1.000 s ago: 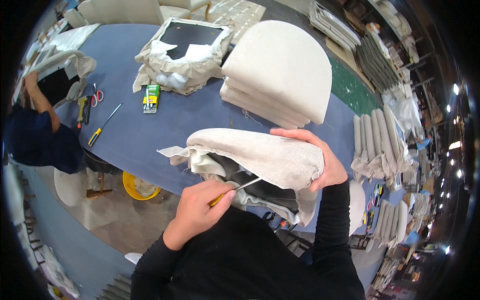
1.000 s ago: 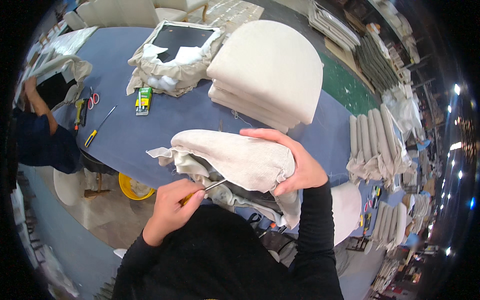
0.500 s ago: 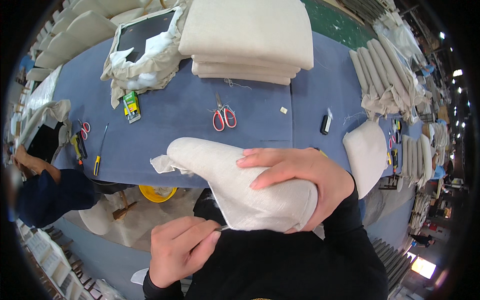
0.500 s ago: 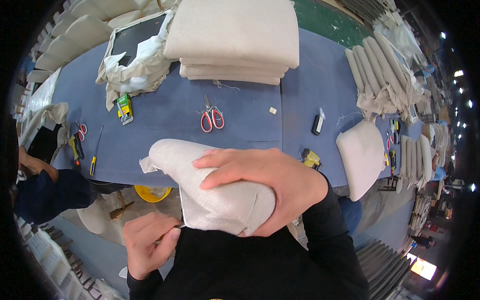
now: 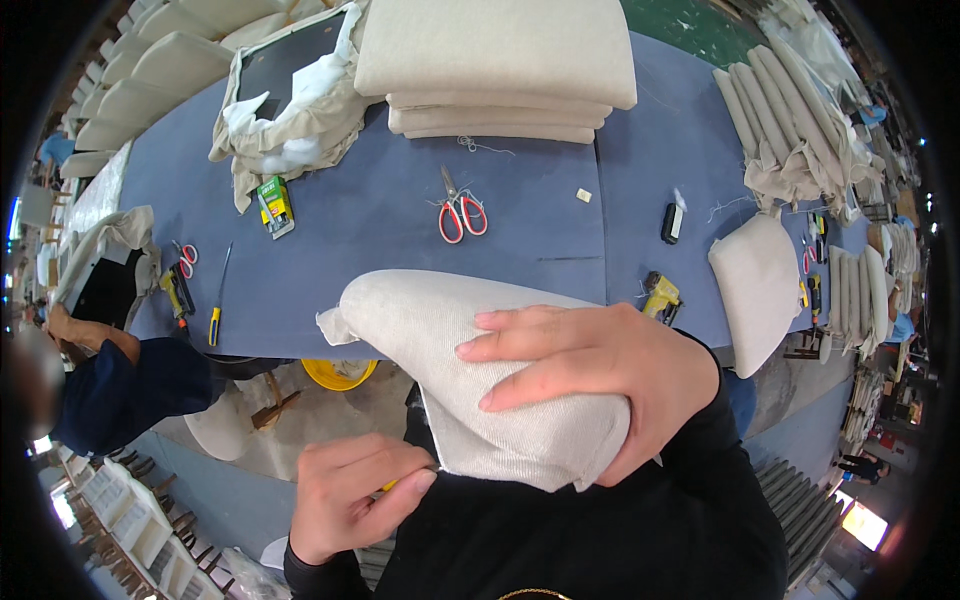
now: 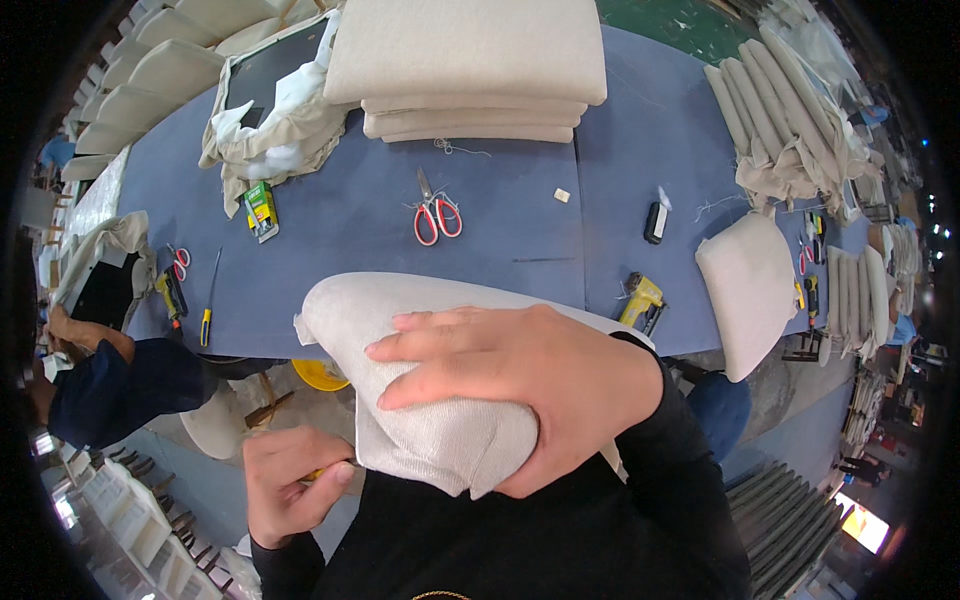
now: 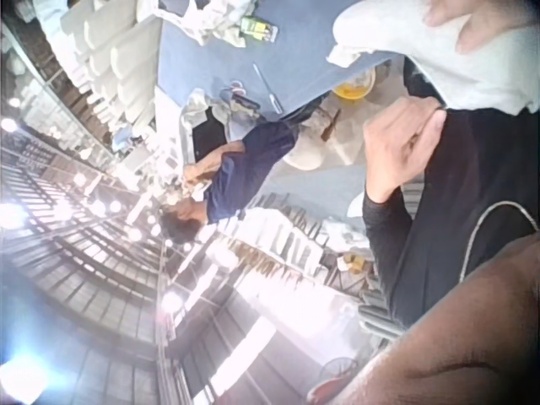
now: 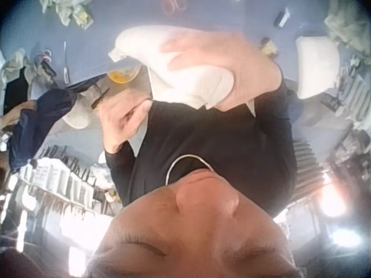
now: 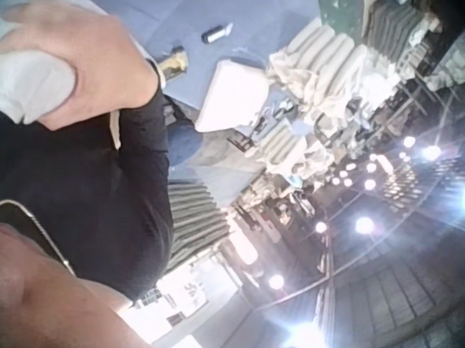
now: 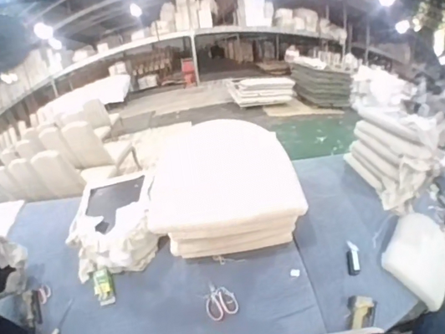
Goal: The person uses a yellow-handled screwdriver to push white stuffing material into the opening of a beige fabric cushion cover. The person repeatedly inserts the tool into the cover to distribute the filling and smooths the fabric with their hands.
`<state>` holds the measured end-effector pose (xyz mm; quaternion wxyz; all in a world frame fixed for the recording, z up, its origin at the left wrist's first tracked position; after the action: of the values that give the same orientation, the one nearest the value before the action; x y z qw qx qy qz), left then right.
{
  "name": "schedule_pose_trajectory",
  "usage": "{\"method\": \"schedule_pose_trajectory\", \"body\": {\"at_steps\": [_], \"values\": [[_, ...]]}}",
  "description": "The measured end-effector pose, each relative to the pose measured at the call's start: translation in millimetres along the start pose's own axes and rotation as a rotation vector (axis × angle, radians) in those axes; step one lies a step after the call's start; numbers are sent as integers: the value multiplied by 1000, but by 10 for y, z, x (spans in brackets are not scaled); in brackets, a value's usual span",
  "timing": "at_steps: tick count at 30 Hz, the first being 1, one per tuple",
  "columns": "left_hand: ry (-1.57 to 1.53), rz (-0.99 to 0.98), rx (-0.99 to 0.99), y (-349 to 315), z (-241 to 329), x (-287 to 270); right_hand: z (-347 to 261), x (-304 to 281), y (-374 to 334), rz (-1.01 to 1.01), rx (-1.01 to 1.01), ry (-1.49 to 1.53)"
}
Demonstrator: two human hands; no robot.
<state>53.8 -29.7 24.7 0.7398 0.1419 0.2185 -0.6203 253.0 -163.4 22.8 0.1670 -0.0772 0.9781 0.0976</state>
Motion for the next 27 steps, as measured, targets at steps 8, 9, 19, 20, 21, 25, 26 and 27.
{"method": "schedule_pose_trajectory", "body": {"at_steps": [8, 9, 19, 20, 21, 25, 26, 27], "values": [[-31, -119, -94, -83, -33, -28, 17, 86, -16, 32, -67, 21], [-27, -131, -89, -78, -27, -34, 6, 90, -14, 39, -73, 14], [-300, -42, -178, -192, -231, 302, 57, 38, -11, 116, -69, 21], [-279, -29, -192, -192, -198, 280, 51, 26, -7, 105, -74, 24], [-257, -42, -194, -182, -162, 258, 47, 21, -4, 95, -76, 28], [-215, -62, -195, -226, -149, 165, 13, 25, 20, 48, -69, 22], [-213, -66, -194, -239, -160, 151, 10, 28, 25, 41, -62, 17], [-226, -65, -205, -250, -178, 138, 7, 29, 32, 40, -67, 16]]}}
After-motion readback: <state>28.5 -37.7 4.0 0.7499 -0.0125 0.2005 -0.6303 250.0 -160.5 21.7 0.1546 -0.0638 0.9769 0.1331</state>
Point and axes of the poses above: each hand's wrist, its own y-axis towards the middle knuckle, its own x-axis out of the palm, z = x × y, the point moved 7 cm from there along y, towards the middle knuckle, and after that the axes turned 3 degrees about -z, right-handed, at the moved point
